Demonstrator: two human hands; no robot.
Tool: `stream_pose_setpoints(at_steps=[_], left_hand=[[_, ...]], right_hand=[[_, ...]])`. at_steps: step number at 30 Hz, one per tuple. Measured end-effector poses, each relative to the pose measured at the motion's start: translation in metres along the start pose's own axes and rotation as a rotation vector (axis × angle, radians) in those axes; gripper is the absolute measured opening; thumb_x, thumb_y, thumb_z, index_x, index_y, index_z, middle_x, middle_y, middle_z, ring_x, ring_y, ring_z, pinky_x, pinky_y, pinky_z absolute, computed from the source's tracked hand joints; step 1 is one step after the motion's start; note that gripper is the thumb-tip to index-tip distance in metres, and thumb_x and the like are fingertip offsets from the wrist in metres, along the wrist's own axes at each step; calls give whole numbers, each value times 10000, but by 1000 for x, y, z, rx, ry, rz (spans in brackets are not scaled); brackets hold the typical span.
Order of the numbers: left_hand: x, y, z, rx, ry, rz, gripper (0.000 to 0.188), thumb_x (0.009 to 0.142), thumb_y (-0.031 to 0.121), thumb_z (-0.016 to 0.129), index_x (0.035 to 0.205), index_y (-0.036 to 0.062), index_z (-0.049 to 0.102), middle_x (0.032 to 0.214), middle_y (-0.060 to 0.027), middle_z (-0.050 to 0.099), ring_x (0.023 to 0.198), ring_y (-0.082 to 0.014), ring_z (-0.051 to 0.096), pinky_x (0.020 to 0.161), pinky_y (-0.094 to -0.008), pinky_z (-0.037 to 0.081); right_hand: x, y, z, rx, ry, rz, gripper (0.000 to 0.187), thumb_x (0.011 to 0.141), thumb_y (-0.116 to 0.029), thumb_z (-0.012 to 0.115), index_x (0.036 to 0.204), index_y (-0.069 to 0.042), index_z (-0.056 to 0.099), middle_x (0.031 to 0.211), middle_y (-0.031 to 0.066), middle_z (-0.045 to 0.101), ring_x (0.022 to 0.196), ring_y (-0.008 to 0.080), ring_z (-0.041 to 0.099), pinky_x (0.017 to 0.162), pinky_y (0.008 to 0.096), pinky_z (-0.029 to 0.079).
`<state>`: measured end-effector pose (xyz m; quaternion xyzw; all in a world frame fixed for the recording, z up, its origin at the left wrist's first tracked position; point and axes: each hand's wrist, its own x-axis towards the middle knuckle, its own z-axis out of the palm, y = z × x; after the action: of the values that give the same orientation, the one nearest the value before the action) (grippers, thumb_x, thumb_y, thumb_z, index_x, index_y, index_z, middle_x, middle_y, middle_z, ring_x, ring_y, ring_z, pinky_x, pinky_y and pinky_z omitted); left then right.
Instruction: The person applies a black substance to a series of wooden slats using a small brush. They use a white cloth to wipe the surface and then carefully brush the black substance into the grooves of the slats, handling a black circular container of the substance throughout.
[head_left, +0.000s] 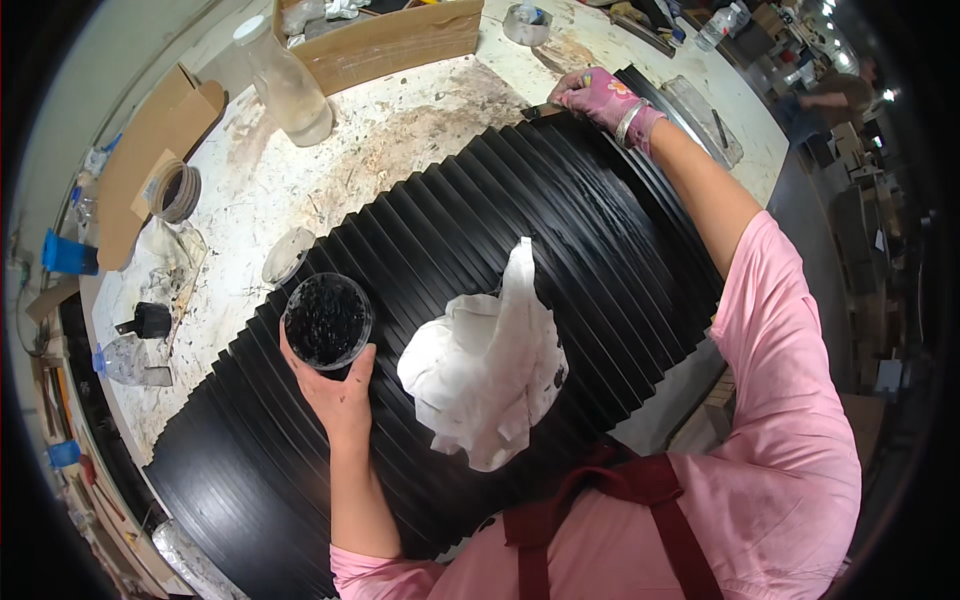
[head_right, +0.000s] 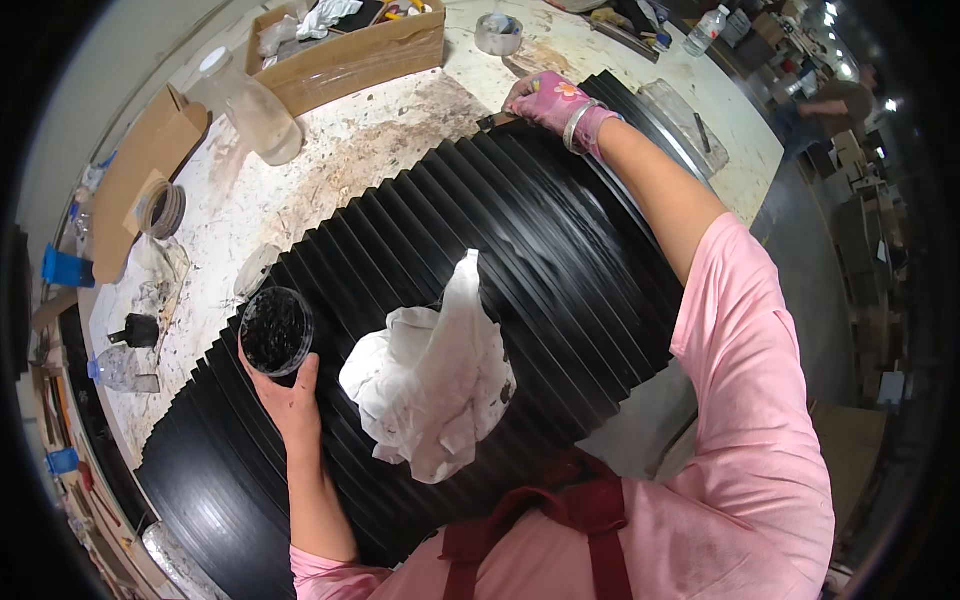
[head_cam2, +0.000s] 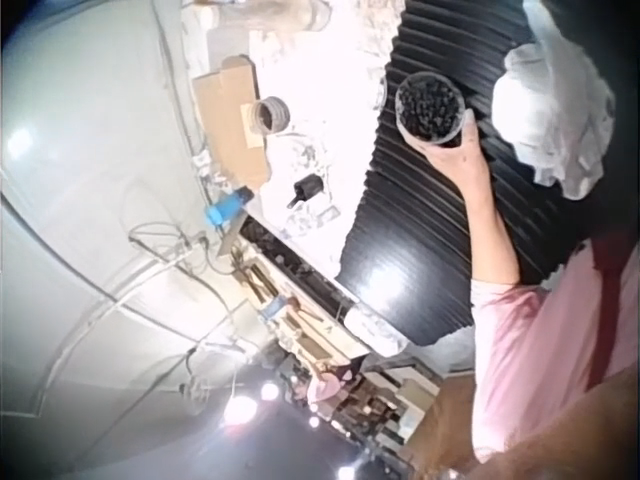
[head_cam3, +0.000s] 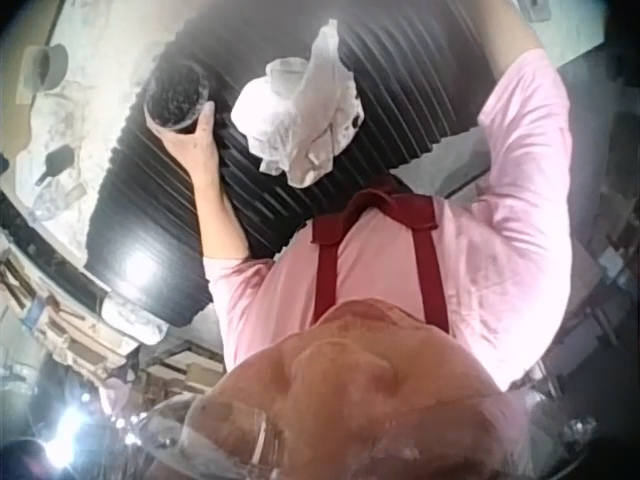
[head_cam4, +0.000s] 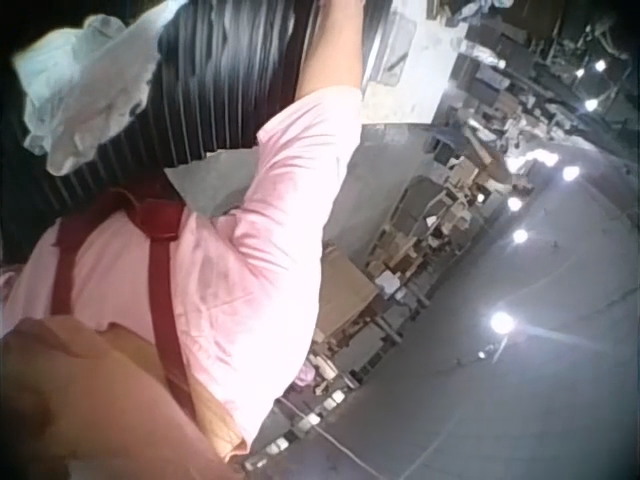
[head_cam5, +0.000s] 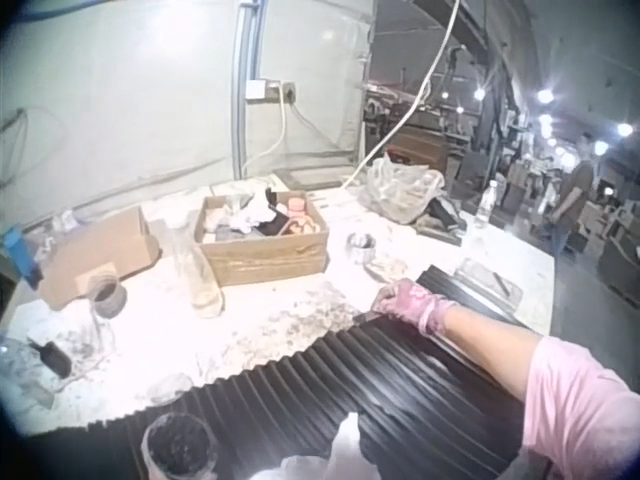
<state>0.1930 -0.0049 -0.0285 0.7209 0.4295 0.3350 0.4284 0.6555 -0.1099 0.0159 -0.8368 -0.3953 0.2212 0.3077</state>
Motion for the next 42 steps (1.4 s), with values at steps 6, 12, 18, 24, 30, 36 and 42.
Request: stream_pose_setpoints(at_steps=[6,12,18,24,30,36,42], left_hand=[[2,-2,-1,32,-4,21,1013,664,377,835,1447,11,307,1388,-182,414,1263,-311,449,1076,-400,349],[2,-2,0,-3,-4,4,1022,657,393,835,1444,8,311,1386,-184,414,1256,-316,459,1068,-407,363],[1,-6,0,17,2,25,1030,643,380,844,1445,10,314,1383,-183,409,1274,-321,442,1079,-413,355],[1,2,1,7,-3,-3,1014,637,308,843,1448,14,311,1382,-181,407,1278,-313,437,1084,-411,350],[1,0,1,-38,-10,-20,1016,639,305,844,1451,15,306,1372,-176,421,1258,-308,461,1074,-405,362],[2,1,0,-34,-16,-9,1030,646,365,843,1450,13,304,1367,-178,432,1249,-313,473,1064,-405,372],[1,0,0,-19,-3,0,1047,641,402,850,1447,12,307,1365,-180,434,1246,-318,476,1060,-408,376]], right_hand=[[12,-5,4,-135,27,6,149,848,-122,624,901,-9,706,772,23,665,702,96,570,665,256,471],[13,-13,6,-205,-36,-37,129,845,-116,627,898,-28,705,769,33,676,690,100,579,656,266,477],[11,-28,12,-294,95,-46,173,865,-178,627,916,-33,705,768,48,670,704,126,574,688,301,475],[9,-30,27,-233,28,-104,165,870,-169,654,924,-22,705,769,43,667,696,117,565,677,277,469],[15,-25,25,-231,60,-11,154,869,-155,638,911,-24,709,757,50,669,678,121,579,647,280,475],[4,-27,25,-139,12,-9,160,847,-183,644,893,-53,725,769,79,687,709,165,609,709,309,491],[6,-16,34,-142,119,-110,178,851,-171,630,924,-30,711,787,100,670,746,177,606,737,316,487]])
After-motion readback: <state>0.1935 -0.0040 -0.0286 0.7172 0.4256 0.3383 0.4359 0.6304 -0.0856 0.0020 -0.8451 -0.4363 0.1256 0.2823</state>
